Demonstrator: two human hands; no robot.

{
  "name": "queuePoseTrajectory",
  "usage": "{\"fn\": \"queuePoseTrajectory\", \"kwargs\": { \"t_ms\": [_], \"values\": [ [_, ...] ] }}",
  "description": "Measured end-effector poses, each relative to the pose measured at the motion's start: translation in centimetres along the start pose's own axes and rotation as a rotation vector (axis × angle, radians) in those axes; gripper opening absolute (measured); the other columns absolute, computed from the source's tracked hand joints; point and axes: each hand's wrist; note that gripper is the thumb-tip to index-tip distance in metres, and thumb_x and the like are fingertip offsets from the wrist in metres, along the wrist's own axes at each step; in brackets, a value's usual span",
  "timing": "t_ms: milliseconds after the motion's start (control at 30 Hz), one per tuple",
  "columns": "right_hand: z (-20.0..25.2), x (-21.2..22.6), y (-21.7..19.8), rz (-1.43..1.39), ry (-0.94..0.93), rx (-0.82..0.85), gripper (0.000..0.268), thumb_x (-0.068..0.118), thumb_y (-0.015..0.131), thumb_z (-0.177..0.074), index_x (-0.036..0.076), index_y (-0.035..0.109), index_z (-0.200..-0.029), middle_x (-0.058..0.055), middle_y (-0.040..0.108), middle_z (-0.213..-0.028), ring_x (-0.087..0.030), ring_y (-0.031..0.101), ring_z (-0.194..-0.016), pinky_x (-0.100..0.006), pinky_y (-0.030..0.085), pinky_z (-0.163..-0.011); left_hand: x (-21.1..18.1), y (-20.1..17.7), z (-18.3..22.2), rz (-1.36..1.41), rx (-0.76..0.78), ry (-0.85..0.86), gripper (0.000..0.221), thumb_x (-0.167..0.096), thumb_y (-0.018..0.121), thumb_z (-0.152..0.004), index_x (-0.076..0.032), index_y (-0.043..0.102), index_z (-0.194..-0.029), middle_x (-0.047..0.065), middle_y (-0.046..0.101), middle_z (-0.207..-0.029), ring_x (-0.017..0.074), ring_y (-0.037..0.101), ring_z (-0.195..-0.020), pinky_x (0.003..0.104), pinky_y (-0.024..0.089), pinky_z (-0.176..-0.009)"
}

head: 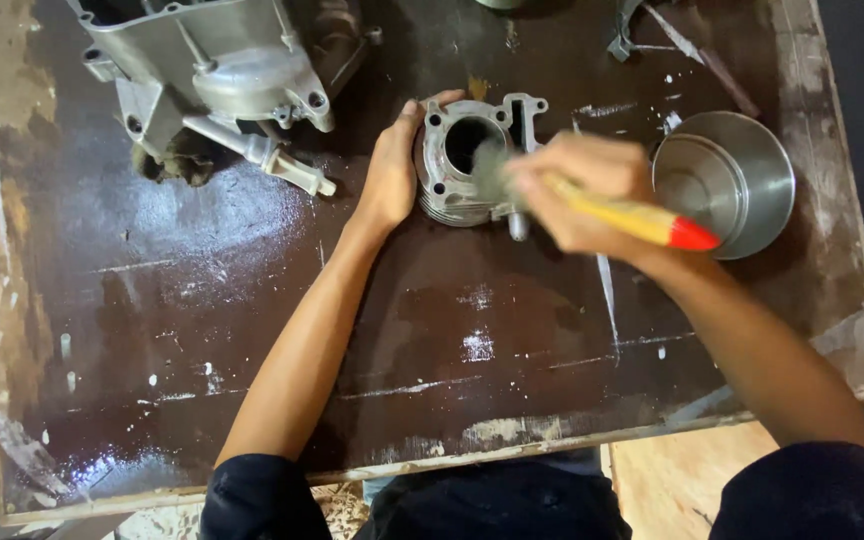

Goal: Cleaning a motorcycle cylinder block using a paintbrush and solvent on a workbench.

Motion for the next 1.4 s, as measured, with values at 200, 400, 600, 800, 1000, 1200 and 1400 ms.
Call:
{"fn": "queuePoseTrajectory", "kwargs": {
  "t_ms": [200, 400, 600, 800, 1000, 1200, 1400],
  "values": [
    [2.3, -2.1, -2.3, 0.052, 0.048, -0.004, 0.004, -0.003, 0.071, -0.099, -0.002, 0.073, -0.102, -0.012, 0.073, -0.087, -0.014, 0.067, -0.069, -0.027, 0.052, -0.060, -0.4, 0.2, 0.1, -0.126, -0.005, 0.040, 0.065, -0.040, 0.021, -0.112, 0.006, 0.057, -0.142, 0.016, 0.068, -0.134, 0.0227, 0.064, -0.125, 0.034, 0.046, -0.113],
    [2.1, 0.0, -2.4, -0.336, 0.346, 0.145, 0.007, 0.000, 0.067, -0.096, 0.000, 0.073, -0.101, -0.008, 0.073, -0.081, -0.011, 0.069, -0.061, -0.023, 0.054, -0.050, 0.3, -0.1, -0.1, -0.072, 0.000, 0.041, 0.062, -0.038, 0.021, -0.113, 0.005, 0.056, -0.141, 0.016, 0.068, -0.134, 0.0228, 0.064, -0.125, 0.035, 0.047, -0.113],
    [1.2, 2.4, -1.3, -0.027, 0.041, 0.040, 0.008, -0.002, 0.071, -0.095, -0.001, 0.071, -0.103, -0.011, 0.071, -0.090, -0.016, 0.069, -0.074, -0.028, 0.052, -0.064, 0.5, -0.1, -0.3, -0.014, -0.011, -0.012, 0.062, -0.038, 0.022, -0.112, 0.005, 0.055, -0.142, 0.016, 0.067, -0.133, 0.0228, 0.064, -0.123, 0.036, 0.049, -0.112],
    [3.0, -0.7, 0.5, 0.086, -0.067, 0.067, 0.011, -0.010, 0.068, -0.091, -0.005, 0.073, -0.099, -0.012, 0.071, -0.081, -0.013, 0.061, -0.058, -0.026, 0.045, -0.043, 0.0, 0.1, 0.0, -0.052, -0.009, 0.009, 0.062, -0.039, 0.023, -0.113, 0.005, 0.054, -0.143, 0.016, 0.066, -0.135, 0.0225, 0.063, -0.125, 0.036, 0.048, -0.113],
    [0.9, 1.9, 0.1, 0.147, -0.208, 0.000, 0.011, -0.004, 0.069, -0.091, -0.002, 0.070, -0.101, -0.010, 0.062, -0.079, -0.021, 0.060, -0.064, -0.033, 0.048, -0.053, -0.1, 0.2, 0.0, -0.096, -0.003, 0.036, 0.063, -0.039, 0.021, -0.113, 0.006, 0.055, -0.143, 0.016, 0.067, -0.135, 0.0227, 0.064, -0.125, 0.035, 0.048, -0.114],
    [1.6, 0.8, 2.3, 0.228, -0.230, 0.040, 0.010, -0.004, 0.078, -0.094, -0.003, 0.069, -0.092, -0.010, 0.060, -0.074, -0.016, 0.057, -0.056, -0.031, 0.045, -0.046, 0.6, -0.2, -0.2, -0.056, 0.021, 0.053, 0.063, -0.039, 0.021, -0.114, 0.005, 0.054, -0.143, 0.017, 0.067, -0.135, 0.0230, 0.063, -0.125, 0.035, 0.048, -0.114],
    [0.3, 2.6, 1.5, 0.088, -0.076, -0.143, 0.010, -0.009, 0.070, -0.099, -0.005, 0.070, -0.108, -0.011, 0.065, -0.084, -0.017, 0.064, -0.068, -0.030, 0.050, -0.057, 0.2, 0.1, 0.1, -0.076, 0.002, 0.046, 0.061, -0.037, 0.022, -0.113, 0.006, 0.054, -0.143, 0.017, 0.066, -0.136, 0.0237, 0.062, -0.127, 0.036, 0.046, -0.114]
  ]
}}
Point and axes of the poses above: each hand's wrist, its own z-axis away from the middle knuckle, its own y-axis out of the palm, x = y × z
